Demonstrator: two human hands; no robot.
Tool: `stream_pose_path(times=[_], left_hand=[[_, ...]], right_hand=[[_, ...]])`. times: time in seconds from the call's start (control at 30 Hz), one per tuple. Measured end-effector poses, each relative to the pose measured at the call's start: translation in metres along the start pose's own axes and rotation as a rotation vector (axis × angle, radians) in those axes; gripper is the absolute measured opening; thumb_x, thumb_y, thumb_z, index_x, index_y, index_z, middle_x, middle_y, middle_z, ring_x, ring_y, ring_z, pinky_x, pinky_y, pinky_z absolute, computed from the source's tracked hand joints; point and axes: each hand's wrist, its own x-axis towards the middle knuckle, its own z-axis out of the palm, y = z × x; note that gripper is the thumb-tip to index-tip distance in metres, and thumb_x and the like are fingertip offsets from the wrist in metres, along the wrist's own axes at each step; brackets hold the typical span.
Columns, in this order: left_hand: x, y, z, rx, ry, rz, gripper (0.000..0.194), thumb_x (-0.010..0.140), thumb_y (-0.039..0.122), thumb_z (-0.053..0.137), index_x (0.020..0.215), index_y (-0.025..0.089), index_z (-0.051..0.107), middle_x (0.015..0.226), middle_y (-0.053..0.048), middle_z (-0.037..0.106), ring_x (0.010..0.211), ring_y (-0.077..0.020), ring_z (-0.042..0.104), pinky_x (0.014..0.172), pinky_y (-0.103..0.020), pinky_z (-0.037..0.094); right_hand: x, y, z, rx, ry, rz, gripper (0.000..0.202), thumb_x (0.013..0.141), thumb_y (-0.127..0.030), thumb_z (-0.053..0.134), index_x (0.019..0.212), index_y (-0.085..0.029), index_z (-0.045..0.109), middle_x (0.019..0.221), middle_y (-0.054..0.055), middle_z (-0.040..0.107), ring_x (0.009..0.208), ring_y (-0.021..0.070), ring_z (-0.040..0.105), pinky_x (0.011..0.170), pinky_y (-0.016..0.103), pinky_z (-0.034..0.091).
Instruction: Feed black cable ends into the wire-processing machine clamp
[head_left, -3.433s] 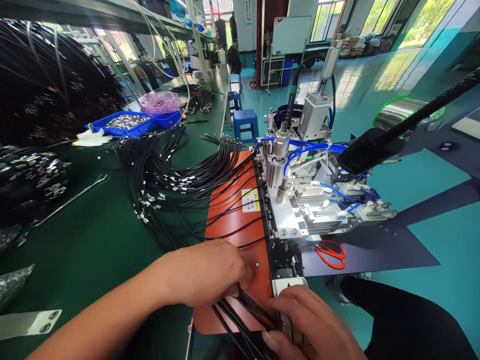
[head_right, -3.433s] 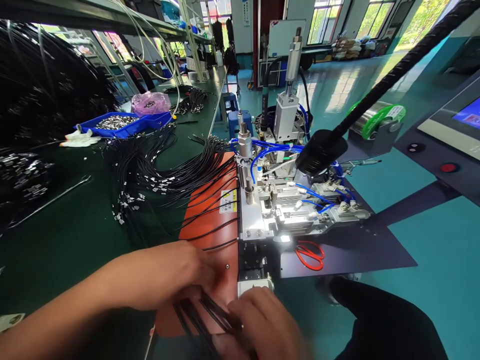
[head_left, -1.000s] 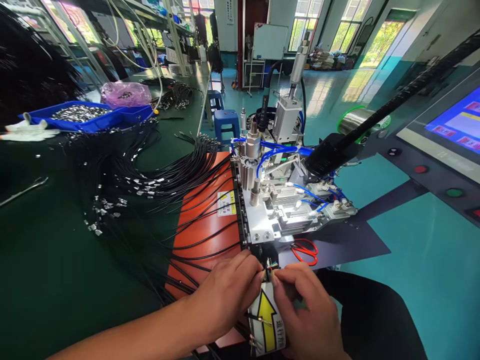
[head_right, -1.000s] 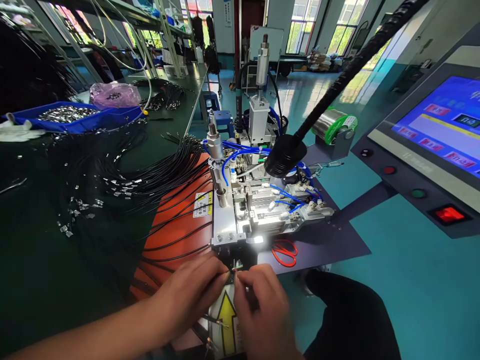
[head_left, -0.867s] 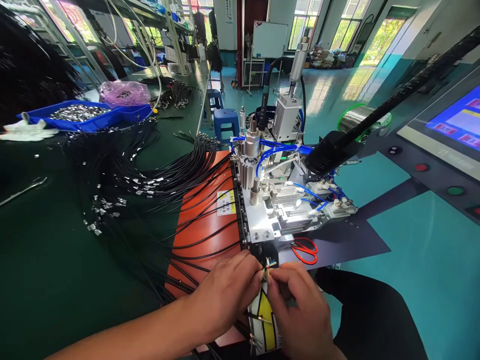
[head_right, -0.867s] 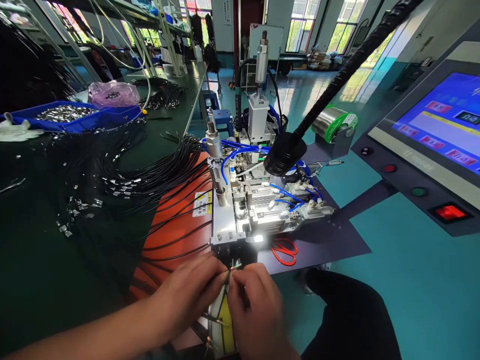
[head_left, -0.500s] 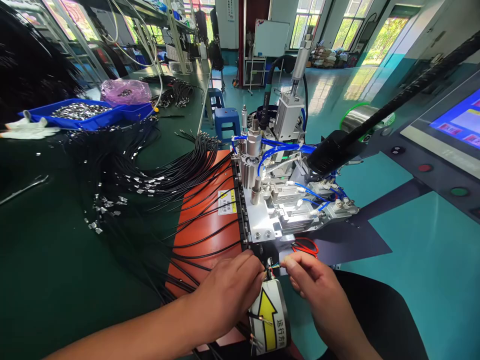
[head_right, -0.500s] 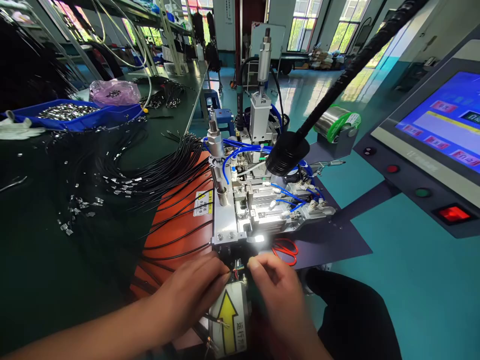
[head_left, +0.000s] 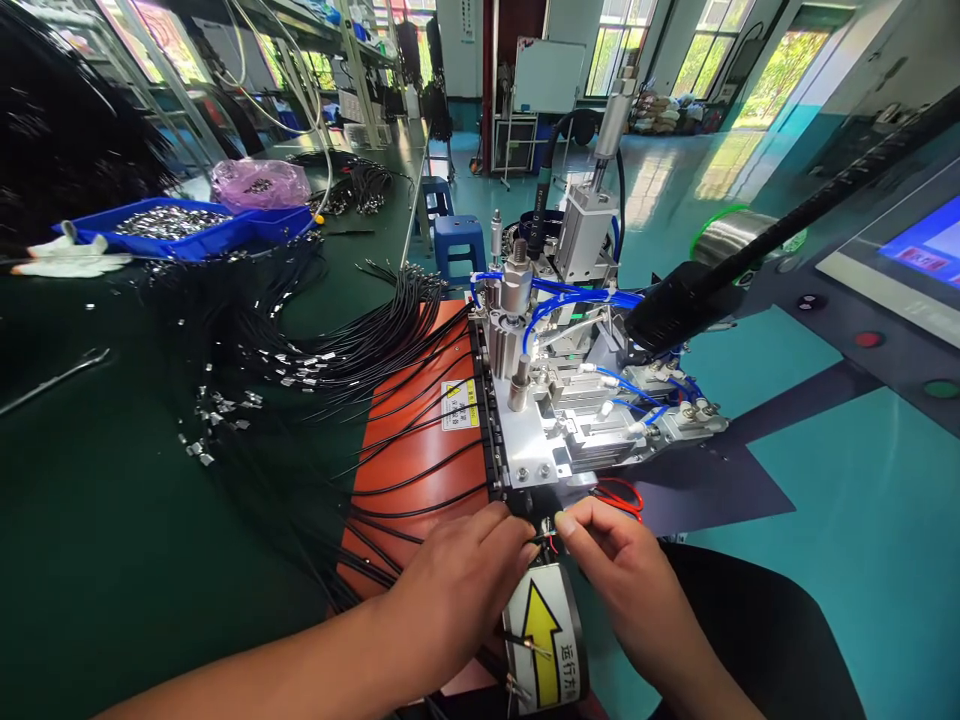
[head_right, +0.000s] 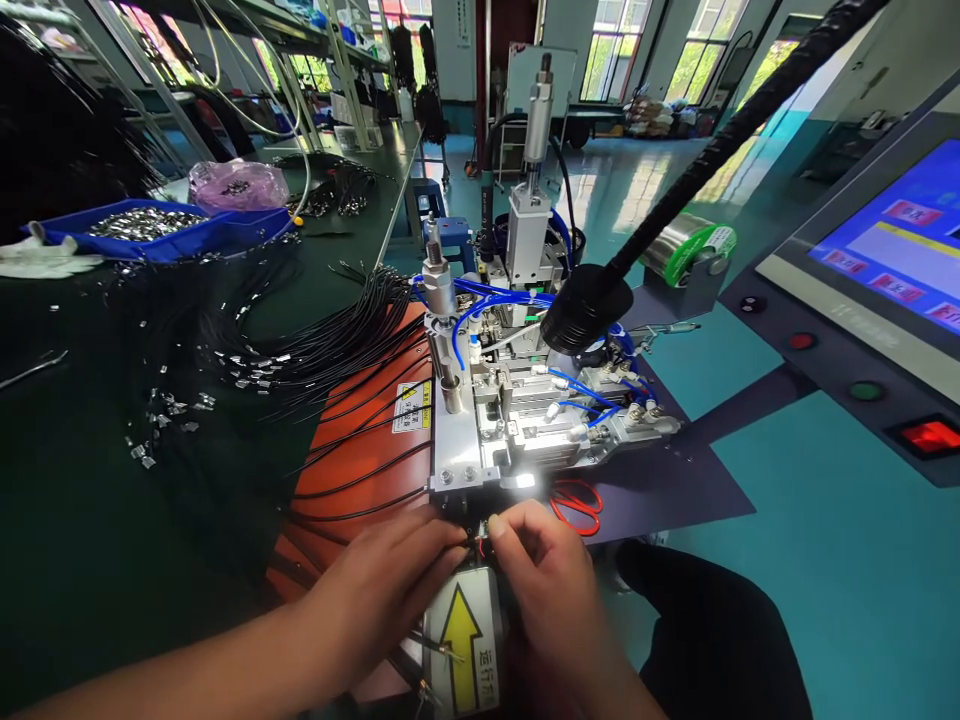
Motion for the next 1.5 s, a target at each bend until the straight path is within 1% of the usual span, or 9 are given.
stream_pose_path(times=[0.07,0.13,0.27,0.33,0.53,0.8,1.03,1.3,1.5], left_hand=[[-0.002,0.001,-0.003,-0.026,-0.001,-0.010,0.015,0.100,0.016,0.049,0.110,0.022,0.058,0.091,-0.002,0.059,0.075,-0.0170,0.058,0.064,-0.029,0.046],[-0.003,0.002,-0.006,-0.034,-0.007,-0.009,0.022,0.099,0.013,0.048,0.116,0.023,0.058,0.094,-0.003,0.058,0.079,-0.0173,0.058,0.066,-0.029,0.047],[-0.003,0.003,-0.008,0.009,0.028,0.000,0.025,0.097,0.008,0.045,0.110,0.022,0.060,0.091,-0.004,0.057,0.077,-0.0178,0.055,0.065,-0.029,0.045],[-0.003,0.002,-0.006,0.020,0.037,0.002,0.026,0.096,0.007,0.045,0.111,0.021,0.060,0.091,-0.004,0.057,0.077,-0.0178,0.055,0.064,-0.029,0.045],[-0.005,0.001,-0.003,0.040,0.031,0.006,0.027,0.095,0.005,0.044,0.111,0.020,0.059,0.094,-0.005,0.058,0.080,-0.0196,0.056,0.066,-0.031,0.048],[-0.004,-0.001,-0.002,0.060,0.025,0.011,0.027,0.094,0.006,0.043,0.110,0.020,0.059,0.094,-0.005,0.058,0.080,-0.0197,0.056,0.067,-0.032,0.049],[-0.008,-0.003,0.000,0.076,-0.007,-0.003,0.029,0.093,0.003,0.044,0.111,0.022,0.056,0.096,-0.004,0.056,0.083,-0.0203,0.055,0.070,-0.033,0.047],[-0.007,-0.003,-0.003,0.041,-0.054,-0.005,0.039,0.085,-0.005,0.044,0.110,0.022,0.055,0.099,-0.004,0.055,0.085,-0.0201,0.055,0.070,-0.031,0.044],[-0.008,-0.002,-0.003,0.028,-0.090,-0.017,0.030,0.091,0.000,0.048,0.110,0.022,0.056,0.102,-0.004,0.056,0.088,-0.0209,0.054,0.073,-0.033,0.046]], right_hand=[[0.001,0.003,0.002,0.002,0.022,0.009,0.034,0.095,-0.048,0.056,0.077,-0.020,0.061,0.075,0.000,0.060,0.072,0.0167,0.054,0.065,0.026,0.044],[0.003,0.004,0.003,0.004,0.045,0.016,0.034,0.095,-0.048,0.056,0.077,-0.020,0.061,0.074,-0.001,0.059,0.071,0.0166,0.054,0.064,0.026,0.044],[0.005,0.006,0.005,-0.011,0.075,0.014,0.033,0.094,-0.048,0.057,0.078,-0.020,0.062,0.075,0.001,0.061,0.071,0.0177,0.056,0.065,0.027,0.045],[0.005,0.007,0.005,-0.024,0.083,0.014,0.033,0.094,-0.048,0.056,0.078,-0.020,0.063,0.076,0.001,0.063,0.072,0.0182,0.057,0.065,0.027,0.046],[0.007,0.010,0.006,-0.065,0.091,0.016,0.033,0.095,-0.048,0.056,0.079,-0.020,0.063,0.076,0.000,0.062,0.072,0.0174,0.057,0.066,0.026,0.045],[0.006,0.009,0.007,-0.089,0.101,0.028,0.033,0.094,-0.048,0.056,0.077,-0.021,0.062,0.074,-0.001,0.061,0.070,0.0168,0.057,0.065,0.026,0.044],[0.008,0.012,0.008,-0.097,0.112,0.022,0.033,0.095,-0.049,0.054,0.078,-0.021,0.062,0.073,-0.002,0.060,0.069,0.0163,0.056,0.063,0.026,0.044],[0.005,0.015,0.010,-0.143,0.119,0.024,0.034,0.096,-0.050,0.050,0.080,-0.022,0.061,0.073,-0.001,0.061,0.067,0.0171,0.057,0.062,0.027,0.044],[0.006,0.018,0.014,-0.176,0.152,0.004,0.034,0.096,-0.051,0.049,0.081,-0.022,0.059,0.073,0.000,0.062,0.067,0.0183,0.057,0.061,0.027,0.044]])
